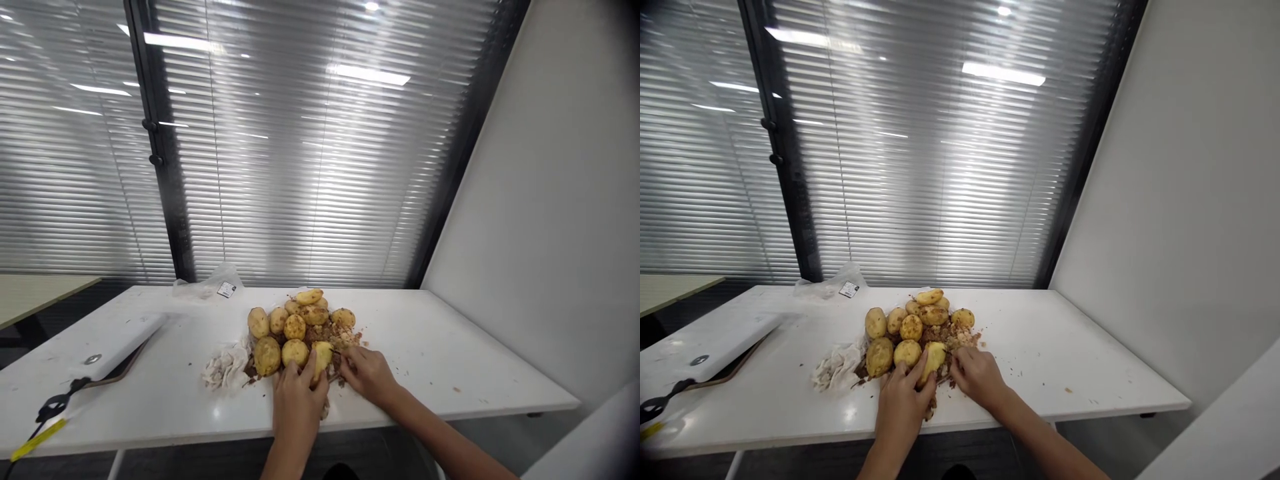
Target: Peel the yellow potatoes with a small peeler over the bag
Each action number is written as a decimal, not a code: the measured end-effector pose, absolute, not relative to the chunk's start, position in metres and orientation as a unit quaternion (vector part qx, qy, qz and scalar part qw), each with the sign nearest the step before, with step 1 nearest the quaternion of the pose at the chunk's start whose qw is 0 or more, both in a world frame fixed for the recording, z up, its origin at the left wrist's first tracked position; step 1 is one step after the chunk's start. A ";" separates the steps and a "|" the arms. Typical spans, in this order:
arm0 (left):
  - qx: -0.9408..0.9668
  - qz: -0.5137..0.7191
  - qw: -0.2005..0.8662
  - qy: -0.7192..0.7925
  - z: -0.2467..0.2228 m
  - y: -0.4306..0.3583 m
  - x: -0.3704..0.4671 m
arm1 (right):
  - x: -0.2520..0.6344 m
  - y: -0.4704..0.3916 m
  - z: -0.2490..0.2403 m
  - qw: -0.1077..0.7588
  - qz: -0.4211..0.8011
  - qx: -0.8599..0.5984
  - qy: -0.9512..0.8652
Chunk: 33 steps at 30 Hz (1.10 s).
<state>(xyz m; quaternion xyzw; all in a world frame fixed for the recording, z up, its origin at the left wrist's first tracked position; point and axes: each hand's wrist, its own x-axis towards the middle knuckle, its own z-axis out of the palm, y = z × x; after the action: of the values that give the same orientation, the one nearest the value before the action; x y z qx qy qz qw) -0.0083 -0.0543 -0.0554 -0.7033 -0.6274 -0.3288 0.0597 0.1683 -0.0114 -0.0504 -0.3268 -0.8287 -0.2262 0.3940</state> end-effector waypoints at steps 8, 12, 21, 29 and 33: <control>-0.707 -0.323 0.062 -0.626 -0.054 -0.054 -0.008 | 0.170 -0.011 -0.046 0.381 -0.228 -0.311 -0.840; -0.707 -0.327 0.073 -0.623 -0.056 -0.054 -0.008 | 0.171 -0.011 -0.041 0.389 -0.232 -0.317 -0.833; -0.709 -0.327 0.061 -0.622 -0.056 -0.053 -0.009 | 0.172 -0.012 -0.041 0.387 -0.241 -0.319 -0.831; -0.704 -0.335 0.056 -0.623 -0.056 -0.053 -0.009 | 0.176 -0.012 -0.042 0.394 -0.242 -0.333 -0.822; -0.707 -0.338 0.055 -0.619 -0.055 -0.053 -0.010 | 0.172 -0.015 -0.047 0.382 -0.224 -0.311 -0.841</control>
<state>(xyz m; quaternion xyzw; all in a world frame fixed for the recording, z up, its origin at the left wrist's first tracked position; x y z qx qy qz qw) -0.0100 -0.0530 -0.0554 -0.7067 -0.6190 -0.3383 0.0547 0.1724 -0.0146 -0.0472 -0.3108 -0.8409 -0.2242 0.3822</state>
